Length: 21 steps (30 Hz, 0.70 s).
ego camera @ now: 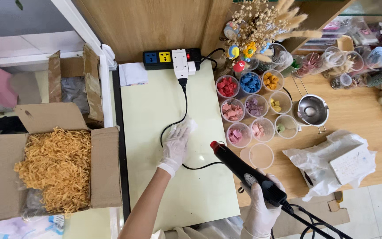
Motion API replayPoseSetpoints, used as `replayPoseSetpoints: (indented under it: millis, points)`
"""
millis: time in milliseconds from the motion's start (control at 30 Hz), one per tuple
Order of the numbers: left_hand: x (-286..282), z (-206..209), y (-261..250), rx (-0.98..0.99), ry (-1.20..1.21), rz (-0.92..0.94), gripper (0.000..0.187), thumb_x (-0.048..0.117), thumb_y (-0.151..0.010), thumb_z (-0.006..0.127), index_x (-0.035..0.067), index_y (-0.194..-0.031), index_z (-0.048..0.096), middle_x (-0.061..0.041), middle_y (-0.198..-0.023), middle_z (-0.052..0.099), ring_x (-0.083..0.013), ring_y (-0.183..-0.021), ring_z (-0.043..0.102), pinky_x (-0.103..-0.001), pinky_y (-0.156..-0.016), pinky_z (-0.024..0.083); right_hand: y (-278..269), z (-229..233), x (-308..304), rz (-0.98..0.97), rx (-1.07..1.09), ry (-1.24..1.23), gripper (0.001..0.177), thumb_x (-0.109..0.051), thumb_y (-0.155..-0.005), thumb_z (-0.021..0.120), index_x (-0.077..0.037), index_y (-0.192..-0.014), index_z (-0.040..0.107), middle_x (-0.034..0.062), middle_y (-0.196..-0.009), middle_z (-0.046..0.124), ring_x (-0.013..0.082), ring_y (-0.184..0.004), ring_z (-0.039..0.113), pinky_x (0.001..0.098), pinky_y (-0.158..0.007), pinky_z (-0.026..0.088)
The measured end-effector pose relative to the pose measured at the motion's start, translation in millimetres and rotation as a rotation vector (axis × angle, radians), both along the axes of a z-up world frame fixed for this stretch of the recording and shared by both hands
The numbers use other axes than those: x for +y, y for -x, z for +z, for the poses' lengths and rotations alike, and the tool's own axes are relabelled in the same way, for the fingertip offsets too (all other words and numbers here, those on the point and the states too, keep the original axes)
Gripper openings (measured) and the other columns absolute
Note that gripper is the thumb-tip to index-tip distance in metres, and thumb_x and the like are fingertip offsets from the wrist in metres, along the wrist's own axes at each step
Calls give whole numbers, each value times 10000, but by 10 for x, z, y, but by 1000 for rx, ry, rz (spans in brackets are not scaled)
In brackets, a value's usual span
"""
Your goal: The person wearing gloves wipes a table with a cloth while simultaneously using a heat gun to dry the surface.
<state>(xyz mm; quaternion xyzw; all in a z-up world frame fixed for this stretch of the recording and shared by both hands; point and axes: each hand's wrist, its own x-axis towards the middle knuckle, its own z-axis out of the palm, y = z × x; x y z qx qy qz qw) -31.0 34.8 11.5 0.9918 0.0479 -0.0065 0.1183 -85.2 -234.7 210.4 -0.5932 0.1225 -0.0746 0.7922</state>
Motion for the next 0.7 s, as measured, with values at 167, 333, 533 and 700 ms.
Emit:
replayPoseSetpoints:
  millis: [167, 333, 533, 700]
  points:
    - [511, 74, -384, -249, -64, 337, 652, 312, -981, 469, -21, -1533, 372, -199, -1631, 345, -344, -1522, 289, -497, -1242, 169, -41, -37, -8, 24, 67, 72, 451, 24, -932, 609, -24, -1362, 483, 244, -1366, 602, 319, -1202, 648, 496, -925, 612]
    - [491, 234, -450, -16, -12, 484, 695, 386, -1025, 464, -25, -1572, 341, -190, -1643, 302, -363, -1512, 280, -510, -1241, 204, 57, -126, 2, 50, 99, 39, 472, 36, -922, 618, -20, -1370, 480, 243, -1351, 600, 325, -1175, 648, 478, -897, 624]
    - [-294, 176, 300, 125, -119, 233, 628, 306, -873, 577, -24, -1399, 490, -176, -1491, 466, -347, -1378, 428, -492, -1145, 307, 14, -177, 71, 75, 136, 56, 457, 40, -914, 625, -21, -1346, 487, 248, -1333, 613, 330, -1152, 665, 469, -849, 636]
    - [-272, 565, 622, -245, -11, 201, 282, 116, -988, 611, 59, -1262, 645, -72, -1275, 678, -264, -1153, 647, -396, -947, 516, -115, 83, 196, 174, 38, -4, 464, 23, -935, 613, -42, -1377, 486, 229, -1359, 602, 314, -1162, 656, 462, -853, 629]
